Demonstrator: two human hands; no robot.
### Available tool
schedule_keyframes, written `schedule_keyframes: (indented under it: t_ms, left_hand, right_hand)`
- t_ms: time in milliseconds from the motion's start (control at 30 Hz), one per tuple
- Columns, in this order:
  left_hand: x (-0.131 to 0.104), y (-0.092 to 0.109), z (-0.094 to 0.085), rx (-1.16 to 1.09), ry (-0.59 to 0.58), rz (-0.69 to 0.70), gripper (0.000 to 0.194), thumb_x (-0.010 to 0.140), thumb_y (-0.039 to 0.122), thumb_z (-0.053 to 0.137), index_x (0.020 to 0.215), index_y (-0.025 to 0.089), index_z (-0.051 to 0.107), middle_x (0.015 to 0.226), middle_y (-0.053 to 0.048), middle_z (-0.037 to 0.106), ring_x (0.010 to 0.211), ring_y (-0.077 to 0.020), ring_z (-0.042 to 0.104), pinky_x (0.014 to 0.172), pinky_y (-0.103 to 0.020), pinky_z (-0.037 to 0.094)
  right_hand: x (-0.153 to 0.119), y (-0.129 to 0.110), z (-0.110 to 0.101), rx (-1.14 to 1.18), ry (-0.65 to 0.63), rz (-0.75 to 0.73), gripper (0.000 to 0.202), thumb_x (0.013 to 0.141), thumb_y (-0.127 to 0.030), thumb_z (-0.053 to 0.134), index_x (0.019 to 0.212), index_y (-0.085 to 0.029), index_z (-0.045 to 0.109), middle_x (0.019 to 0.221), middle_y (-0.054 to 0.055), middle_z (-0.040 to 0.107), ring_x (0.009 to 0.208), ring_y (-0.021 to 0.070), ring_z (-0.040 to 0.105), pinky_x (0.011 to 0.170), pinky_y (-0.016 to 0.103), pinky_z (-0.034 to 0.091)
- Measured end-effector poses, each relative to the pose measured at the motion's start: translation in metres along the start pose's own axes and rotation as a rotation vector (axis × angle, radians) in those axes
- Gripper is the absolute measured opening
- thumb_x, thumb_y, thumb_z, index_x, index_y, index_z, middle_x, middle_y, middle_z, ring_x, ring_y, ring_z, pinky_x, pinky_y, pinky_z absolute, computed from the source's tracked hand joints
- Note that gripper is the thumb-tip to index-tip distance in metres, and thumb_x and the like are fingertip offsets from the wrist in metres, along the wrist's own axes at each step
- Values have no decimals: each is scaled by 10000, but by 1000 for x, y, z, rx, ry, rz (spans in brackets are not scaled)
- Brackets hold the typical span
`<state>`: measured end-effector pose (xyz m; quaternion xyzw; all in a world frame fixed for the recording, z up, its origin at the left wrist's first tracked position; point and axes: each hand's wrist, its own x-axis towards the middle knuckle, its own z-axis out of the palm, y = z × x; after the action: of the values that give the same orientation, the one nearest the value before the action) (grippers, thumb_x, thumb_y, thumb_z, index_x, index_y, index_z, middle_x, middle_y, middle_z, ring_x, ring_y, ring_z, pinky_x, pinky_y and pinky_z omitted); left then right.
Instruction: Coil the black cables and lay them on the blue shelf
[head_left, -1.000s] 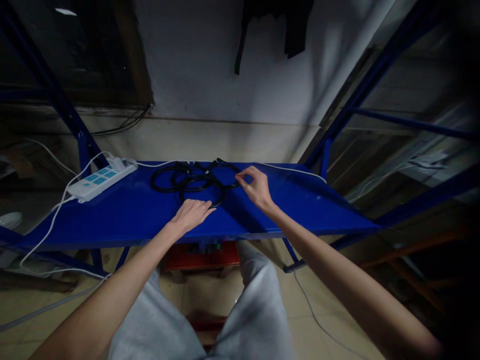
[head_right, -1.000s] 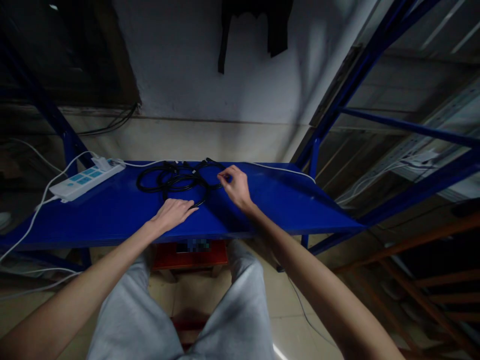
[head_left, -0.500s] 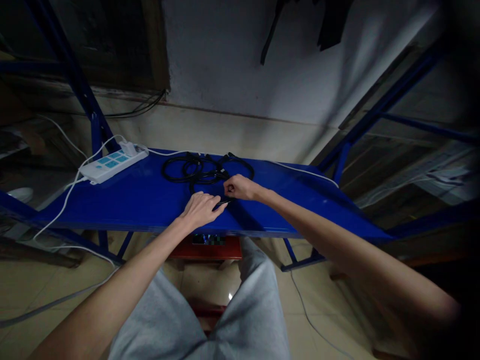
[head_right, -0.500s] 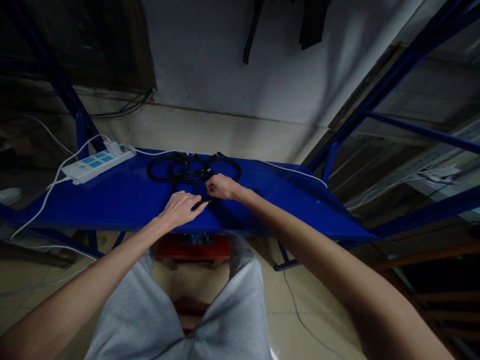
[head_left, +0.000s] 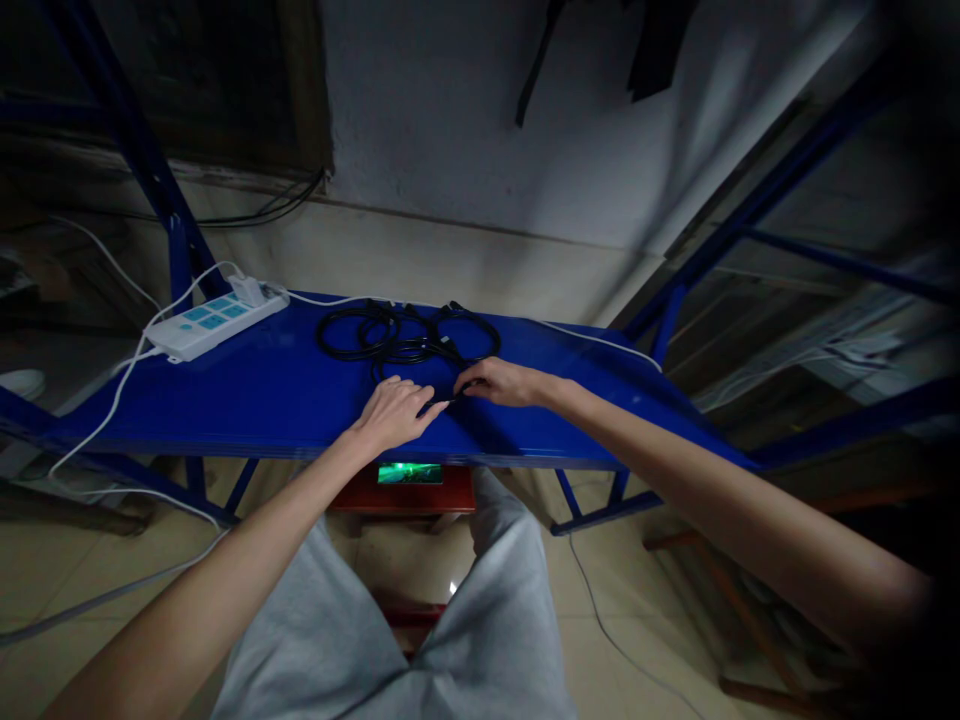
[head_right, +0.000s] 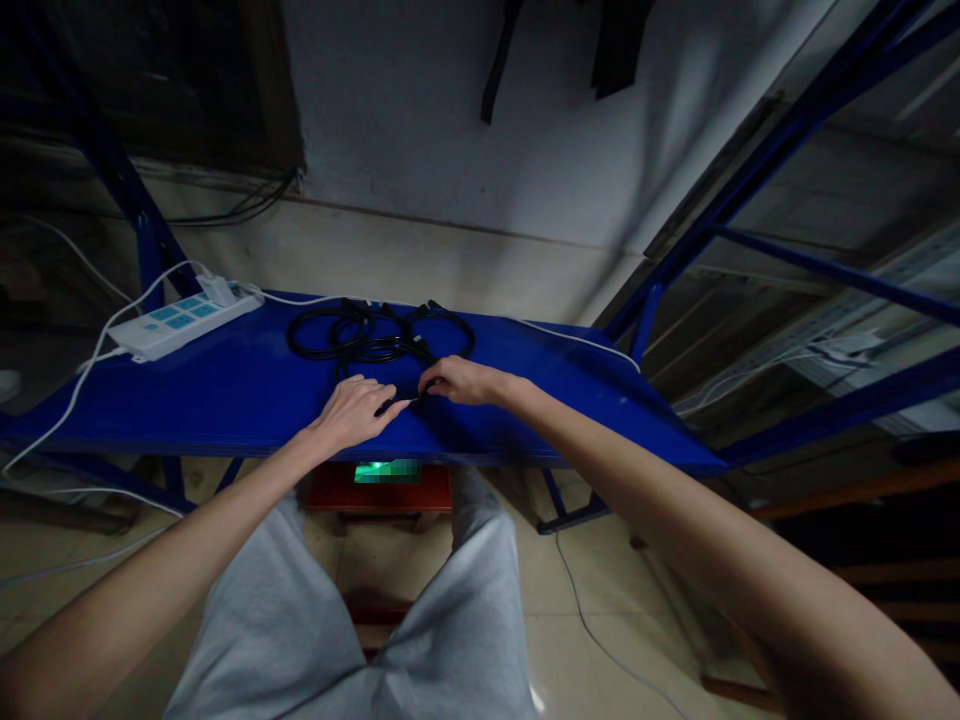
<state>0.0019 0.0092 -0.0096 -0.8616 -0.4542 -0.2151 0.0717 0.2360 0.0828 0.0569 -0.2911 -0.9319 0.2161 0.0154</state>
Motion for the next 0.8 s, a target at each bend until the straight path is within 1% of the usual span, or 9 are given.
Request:
schedule_keyframes:
  t_ms: [67, 167, 267, 333, 433, 533, 600, 700, 800]
  left_hand:
    - [-1, -1, 0, -11, -18, 12, 452, 1046, 498, 407, 876, 177, 677, 766, -85, 713, 742, -215, 667, 777, -346, 425]
    - [-1, -3, 0, -20, -41, 25, 429, 1042, 499, 419, 899, 182, 669, 781, -80, 706, 747, -215, 656, 792, -348, 431]
    - [-4, -8, -2, -57, -53, 35, 426, 1046, 493, 405, 905, 186, 663, 826, -87, 698, 812, -223, 643, 809, -347, 437]
    - [-6, -13, -5, -94, -65, 56, 419, 1050, 481, 395, 908, 191, 662, 881, -94, 694, 895, -233, 630, 838, -348, 439]
    - [-13, -19, -10, -122, -102, 79, 384, 1048, 463, 408, 949, 197, 668, 972, -98, 685, 997, -244, 603, 910, -363, 433]
    - [-20, -25, -15, -109, -158, 84, 336, 1046, 436, 420, 1063, 201, 660, 1089, -101, 667, 1069, -247, 581, 974, -377, 410]
    - [-22, -27, -19, -99, -198, 79, 312, 1045, 418, 418, 1118, 208, 638, 1148, -102, 647, 1095, -248, 568, 983, -383, 398]
    - [-19, -27, -25, -123, -273, 41, 253, 1029, 380, 432, 1100, 220, 615, 1133, -89, 634, 1064, -247, 559, 946, -382, 403]
    - [-5, -21, -29, -172, -356, -10, 167, 956, 332, 528, 1067, 231, 600, 1092, -70, 630, 1046, -251, 556, 911, -374, 407]
  right_hand:
    - [-6, -3, 6, -39, -17, -16, 316, 911, -87, 565, 1158, -175, 741, 1067, 75, 765, 909, 169, 686, 835, 265, 495]
    - [-14, -8, 18, -134, -16, -12, 369, 853, -78, 656, 1206, -182, 679, 1119, 86, 724, 952, 186, 663, 820, 273, 489]
    - [-18, -15, 32, -238, 104, 22, 329, 855, -121, 700, 1174, -192, 656, 1107, 94, 685, 948, 202, 641, 781, 277, 470]
    - [-18, -20, 40, -285, 191, 24, 230, 902, -193, 694, 1129, -191, 655, 1078, 95, 669, 934, 203, 629, 785, 285, 461]
    - [-15, -27, 54, -304, 259, -5, 149, 967, -290, 644, 1068, -181, 661, 1016, 88, 651, 910, 198, 606, 809, 298, 459]
    - [-11, -29, 68, -285, 326, -47, 169, 1006, -297, 579, 1067, -175, 680, 1007, 91, 630, 923, 200, 590, 825, 305, 473]
    - [-9, -29, 77, -251, 392, -80, 194, 1011, -286, 564, 1099, -175, 698, 1033, 100, 620, 963, 209, 586, 837, 310, 485]
    - [-4, -25, 86, -144, 477, -115, 219, 998, -246, 575, 1136, -172, 728, 1082, 118, 620, 999, 216, 595, 856, 319, 497]
    - [3, -19, 88, 45, 529, -97, 181, 948, -220, 651, 1074, -167, 771, 1052, 111, 660, 943, 202, 628, 851, 316, 500]
